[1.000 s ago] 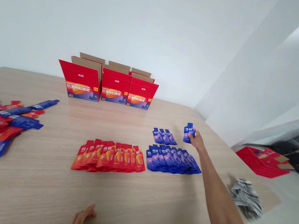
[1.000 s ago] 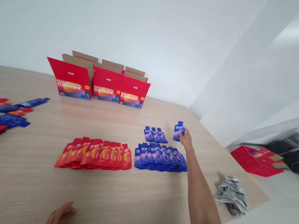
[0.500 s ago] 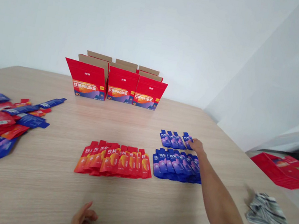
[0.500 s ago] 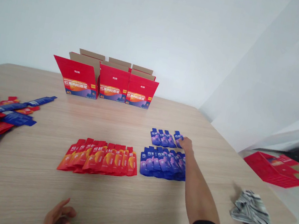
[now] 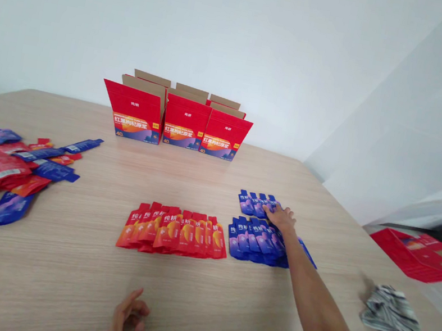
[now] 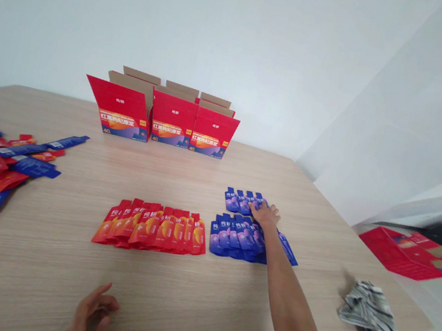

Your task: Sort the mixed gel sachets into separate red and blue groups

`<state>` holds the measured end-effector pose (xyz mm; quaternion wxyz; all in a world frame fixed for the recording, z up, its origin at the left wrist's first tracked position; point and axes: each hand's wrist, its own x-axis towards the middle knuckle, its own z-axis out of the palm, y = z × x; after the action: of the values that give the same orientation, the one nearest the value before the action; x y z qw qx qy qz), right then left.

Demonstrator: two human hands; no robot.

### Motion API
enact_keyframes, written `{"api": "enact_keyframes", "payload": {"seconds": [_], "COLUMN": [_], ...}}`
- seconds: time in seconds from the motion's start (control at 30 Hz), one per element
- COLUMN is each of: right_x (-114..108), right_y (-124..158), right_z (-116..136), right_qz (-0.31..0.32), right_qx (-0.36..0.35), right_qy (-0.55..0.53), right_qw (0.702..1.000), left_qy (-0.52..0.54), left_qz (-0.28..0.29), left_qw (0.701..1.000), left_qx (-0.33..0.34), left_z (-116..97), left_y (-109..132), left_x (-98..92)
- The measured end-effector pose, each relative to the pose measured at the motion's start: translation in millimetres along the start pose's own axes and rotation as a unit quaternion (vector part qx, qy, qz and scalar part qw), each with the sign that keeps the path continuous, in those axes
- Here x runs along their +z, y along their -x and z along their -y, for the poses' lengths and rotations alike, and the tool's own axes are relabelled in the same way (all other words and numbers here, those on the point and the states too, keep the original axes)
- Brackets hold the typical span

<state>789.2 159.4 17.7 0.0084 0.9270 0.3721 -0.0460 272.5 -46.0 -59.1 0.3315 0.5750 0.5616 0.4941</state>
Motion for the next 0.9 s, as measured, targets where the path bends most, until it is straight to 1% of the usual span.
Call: {"api": "enact_keyframes", "payload": {"seconds": [0.23, 0.4, 0.57, 0.67, 0.73, 0.8, 0.9], "right_x": [0.6, -0.5, -1.7, -0.1, 2.0, 3.9, 5.4], "right_y": [5.5, 7.4, 7.9, 5.9, 3.0, -1.2, -9.7], "right_z": [3.4, 3.7, -0.5, -3.1, -5.4, -8.7, -15.9], "right_qz": [-0.017, -0.028, -0.042, -0.045, -0.045, -0.045, -0.045], "right_qx": [-0.011, -0.019, -0.025, -0.026, -0.023, -0.013, 0.008], "right_qy": [0.020, 0.027, 0.022, 0.011, 0.000, -0.012, -0.029], "right_qw": [1.000, 0.999, 0.999, 0.999, 0.999, 0.999, 0.999], "left_qy": [0.030, 0.025, 0.019, 0.012, 0.004, -0.002, -0.002], "left_qz": [0.006, 0.037, 0.062, 0.079, 0.080, 0.080, 0.095], "left_qw": [0.999, 0.999, 0.998, 0.997, 0.997, 0.997, 0.995], "left_qx": [-0.012, -0.025, -0.018, -0.018, -0.023, -0.024, -0.015], "left_z": [-1.7, -5.6, -7.7, -8.9, -10.0, -10.9, -10.9], "left_y": [-1.5, -2.8, -7.1, -8.6, -8.5, -8.1, -7.9], "left_x": [-0.7, -9.3, -17.2, -18.8, -18.9, -19.2, -20.6]}}
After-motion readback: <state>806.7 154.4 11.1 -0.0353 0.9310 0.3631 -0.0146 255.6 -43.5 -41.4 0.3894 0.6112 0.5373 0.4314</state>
